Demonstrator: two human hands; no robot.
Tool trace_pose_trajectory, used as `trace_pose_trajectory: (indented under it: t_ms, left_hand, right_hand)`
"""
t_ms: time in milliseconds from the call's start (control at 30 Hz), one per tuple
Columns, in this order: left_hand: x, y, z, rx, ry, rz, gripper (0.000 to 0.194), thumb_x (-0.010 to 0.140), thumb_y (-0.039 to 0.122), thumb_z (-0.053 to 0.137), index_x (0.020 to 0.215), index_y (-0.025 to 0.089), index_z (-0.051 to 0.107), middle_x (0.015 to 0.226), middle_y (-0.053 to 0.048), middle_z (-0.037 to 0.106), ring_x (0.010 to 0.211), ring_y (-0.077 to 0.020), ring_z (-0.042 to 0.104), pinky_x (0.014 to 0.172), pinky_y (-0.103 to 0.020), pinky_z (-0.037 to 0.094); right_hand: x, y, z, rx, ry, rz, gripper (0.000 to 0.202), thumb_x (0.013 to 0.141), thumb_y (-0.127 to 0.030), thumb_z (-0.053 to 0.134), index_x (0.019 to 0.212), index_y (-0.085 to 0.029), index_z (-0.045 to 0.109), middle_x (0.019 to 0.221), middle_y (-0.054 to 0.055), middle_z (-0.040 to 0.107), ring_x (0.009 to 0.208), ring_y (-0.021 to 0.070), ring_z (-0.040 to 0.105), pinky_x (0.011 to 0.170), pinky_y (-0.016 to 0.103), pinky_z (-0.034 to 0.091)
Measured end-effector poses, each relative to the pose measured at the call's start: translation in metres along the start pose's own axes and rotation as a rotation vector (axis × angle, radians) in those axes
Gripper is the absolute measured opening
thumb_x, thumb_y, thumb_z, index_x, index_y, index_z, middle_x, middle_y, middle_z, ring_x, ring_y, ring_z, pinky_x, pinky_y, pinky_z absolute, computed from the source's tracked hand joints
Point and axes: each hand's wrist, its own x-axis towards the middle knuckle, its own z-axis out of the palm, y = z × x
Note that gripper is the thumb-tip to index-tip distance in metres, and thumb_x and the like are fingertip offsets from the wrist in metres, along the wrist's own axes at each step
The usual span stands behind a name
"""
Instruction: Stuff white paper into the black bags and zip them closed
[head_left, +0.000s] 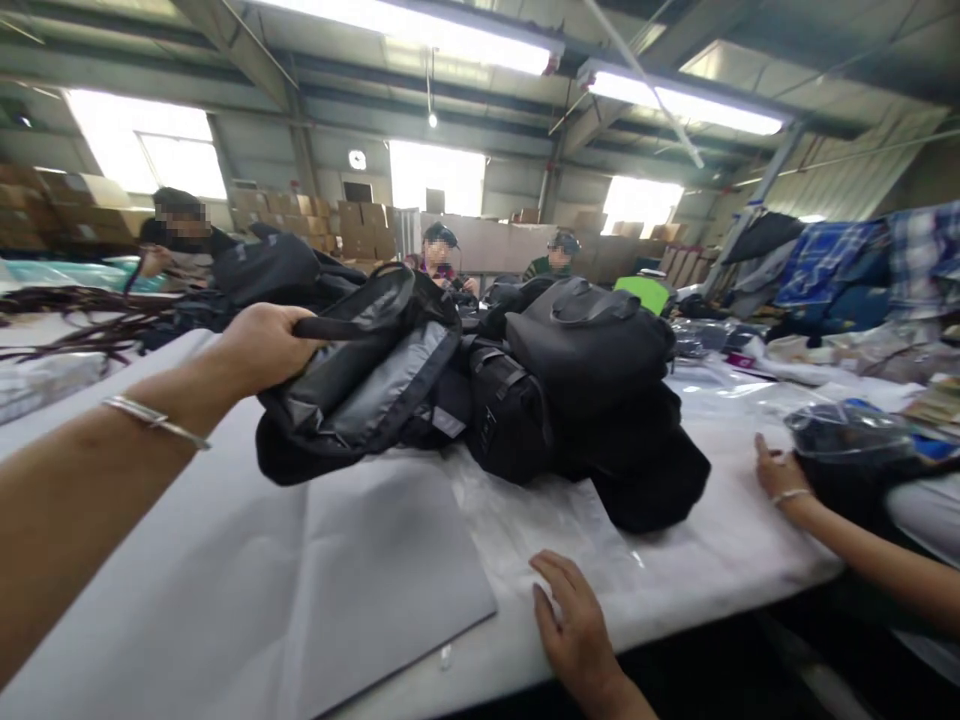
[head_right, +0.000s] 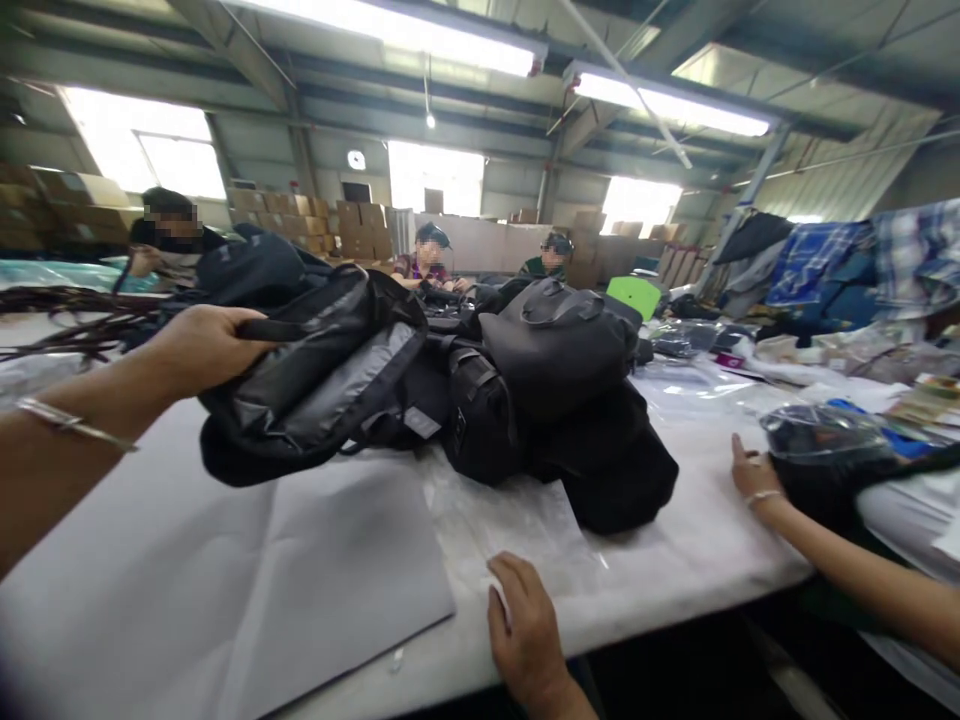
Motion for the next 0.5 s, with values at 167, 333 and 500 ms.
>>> trace_pose_trajectory:
  t_ms: [167, 333, 500]
  left_hand:
    - [-0.055, 0.016, -0.011, -0.364, -0.239, -0.258, 0.047, 0.067, 0.056, 0.074, 0.100, 0.021, 0.075, 0.078, -0.002, 0.079, 0.065, -0.0234, 0.070, 0.053, -0.028, 0.055]
    - [-0.097, 0.037, 0.021, -0.553, -0.686, -0.168, 0.039, 0.065, 0.044, 0.074, 0.094, 0.019, 0.074, 0.082, -0.005, 0.080, 0.067, -0.0237, 0.071, 0.058, -0.031, 0.057]
    - [-0.115, 0.061, 0.048, -0.246, -0.529, 0.261, 0.025, 0.079, 0.037, 0.059, 0.086, 0.020, 0.076, 0.074, -0.001, 0.075, 0.073, -0.0224, 0.069, 0.063, -0.028, 0.050]
  right_hand:
    - [0.067, -0.054, -0.044, -0.011, 0.119, -0.165, 0.050, 0.093, -0.008, 0.060, 0.142, -0.017, 0.051, 0.136, 0.018, 0.058, 0.132, 0.0308, 0.055, 0.106, 0.051, 0.053]
    - [0.122, -0.094, -0.065, -0.257, -0.019, -0.418, 0.050, 0.096, -0.006, 0.051, 0.141, -0.027, 0.056, 0.150, 0.010, 0.054, 0.150, 0.0365, 0.036, 0.117, 0.062, 0.033]
    - [0.126, -0.110, -0.090, -0.155, -0.544, -0.518, 0.029, 0.095, -0.008, 0.044, 0.102, -0.016, 0.070, 0.094, 0.009, 0.075, 0.087, 0.0226, 0.069, 0.077, 0.036, 0.051]
